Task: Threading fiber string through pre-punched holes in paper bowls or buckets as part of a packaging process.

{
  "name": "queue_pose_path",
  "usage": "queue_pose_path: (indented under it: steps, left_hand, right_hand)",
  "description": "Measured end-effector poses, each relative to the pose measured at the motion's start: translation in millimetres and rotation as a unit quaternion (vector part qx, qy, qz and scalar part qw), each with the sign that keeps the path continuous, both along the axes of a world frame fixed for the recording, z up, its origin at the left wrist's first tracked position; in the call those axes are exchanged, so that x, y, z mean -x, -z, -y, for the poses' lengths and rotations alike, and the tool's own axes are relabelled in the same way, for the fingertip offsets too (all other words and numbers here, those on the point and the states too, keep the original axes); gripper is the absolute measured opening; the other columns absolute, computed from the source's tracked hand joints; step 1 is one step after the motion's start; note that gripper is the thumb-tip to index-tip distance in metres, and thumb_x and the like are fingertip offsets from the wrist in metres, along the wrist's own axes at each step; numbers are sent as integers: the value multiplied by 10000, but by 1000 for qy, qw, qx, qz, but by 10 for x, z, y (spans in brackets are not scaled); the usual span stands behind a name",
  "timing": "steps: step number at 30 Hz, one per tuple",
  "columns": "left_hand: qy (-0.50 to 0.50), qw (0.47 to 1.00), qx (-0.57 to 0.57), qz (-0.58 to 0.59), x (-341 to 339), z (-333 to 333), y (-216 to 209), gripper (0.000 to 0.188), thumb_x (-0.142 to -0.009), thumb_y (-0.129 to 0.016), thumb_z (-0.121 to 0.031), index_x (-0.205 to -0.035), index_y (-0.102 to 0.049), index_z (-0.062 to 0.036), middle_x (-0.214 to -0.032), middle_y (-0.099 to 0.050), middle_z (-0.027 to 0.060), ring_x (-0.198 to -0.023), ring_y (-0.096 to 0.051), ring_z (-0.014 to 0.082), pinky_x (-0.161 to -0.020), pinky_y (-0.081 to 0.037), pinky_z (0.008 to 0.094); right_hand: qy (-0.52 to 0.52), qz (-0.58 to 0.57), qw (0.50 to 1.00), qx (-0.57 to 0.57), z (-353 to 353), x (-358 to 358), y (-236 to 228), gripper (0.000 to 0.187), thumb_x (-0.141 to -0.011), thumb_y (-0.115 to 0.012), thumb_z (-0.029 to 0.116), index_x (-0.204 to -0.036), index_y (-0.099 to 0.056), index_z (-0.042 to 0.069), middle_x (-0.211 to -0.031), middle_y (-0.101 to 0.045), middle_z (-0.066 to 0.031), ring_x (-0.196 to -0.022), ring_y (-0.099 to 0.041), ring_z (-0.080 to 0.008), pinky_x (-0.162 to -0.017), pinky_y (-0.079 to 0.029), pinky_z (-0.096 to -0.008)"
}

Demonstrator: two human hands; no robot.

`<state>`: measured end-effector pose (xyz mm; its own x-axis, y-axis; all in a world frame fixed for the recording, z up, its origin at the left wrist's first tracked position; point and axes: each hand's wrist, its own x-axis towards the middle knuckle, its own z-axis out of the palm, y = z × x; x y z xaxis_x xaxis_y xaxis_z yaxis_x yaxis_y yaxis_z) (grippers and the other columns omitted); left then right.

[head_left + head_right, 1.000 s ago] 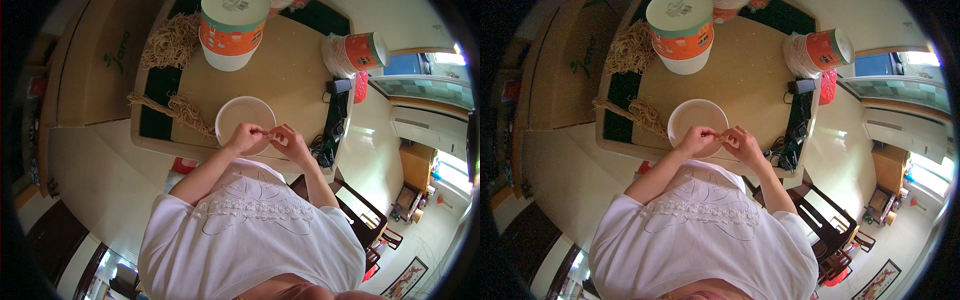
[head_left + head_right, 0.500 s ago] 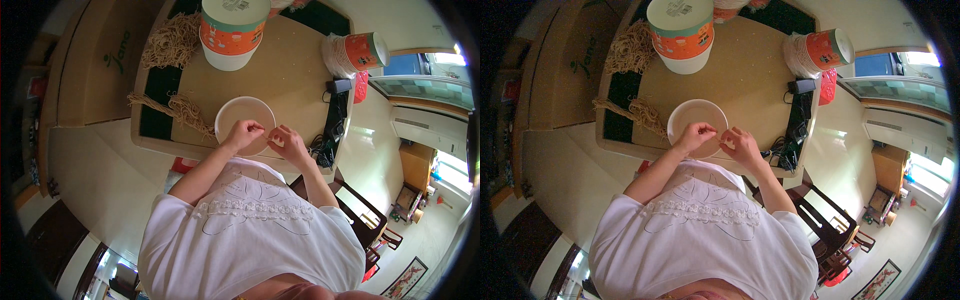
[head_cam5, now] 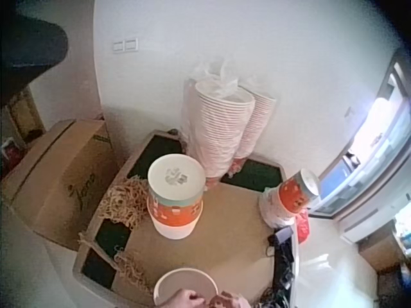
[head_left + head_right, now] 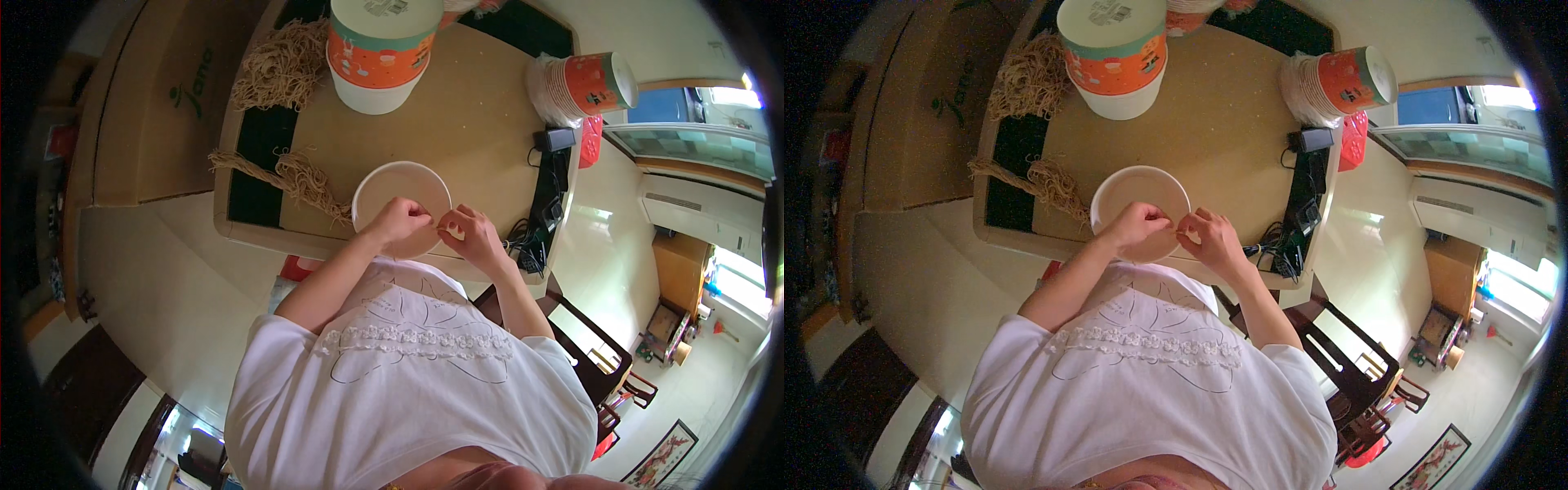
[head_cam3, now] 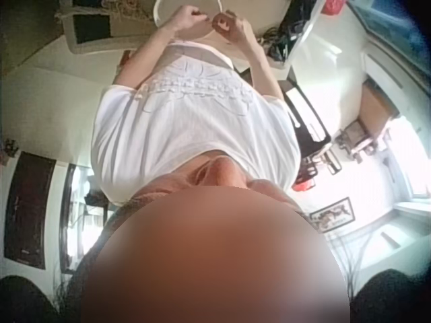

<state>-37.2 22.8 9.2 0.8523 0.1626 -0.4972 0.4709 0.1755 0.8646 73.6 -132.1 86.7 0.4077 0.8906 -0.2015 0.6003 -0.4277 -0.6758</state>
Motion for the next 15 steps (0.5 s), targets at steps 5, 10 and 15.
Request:
queue_pose_path:
  steps: [5,10,15]
  left_hand:
    - [70,996,-58,20,-13,36,-95,139,-761,-687,-144,-832,-694,-25,-727,-676,88,-686,-635,156,-656,-496,286]
    - [15,995,-84,46,0,45,-64,121,-737,-684,-119,-820,-678,-32,-720,-672,97,-680,-644,160,-645,-500,291]
    - [15,995,-82,61,6,10,-89,80,-740,-658,-95,-762,-648,-19,-693,-662,81,-649,-634,151,-615,-495,289]
  right_hand:
    - [2,5,1000,5,2,1,13,103,-762,-677,154,-836,-626,105,-783,-583,-69,-754,-608,-238,-682,-459,-369]
    - [9,-8,1000,6,-27,26,-18,119,-754,-681,157,-836,-623,93,-786,-591,-74,-745,-612,-242,-672,-473,-373]
    - [22,-2,1000,10,-24,54,56,92,-762,-654,137,-815,-610,77,-781,-601,-90,-727,-617,-246,-653,-484,-373]
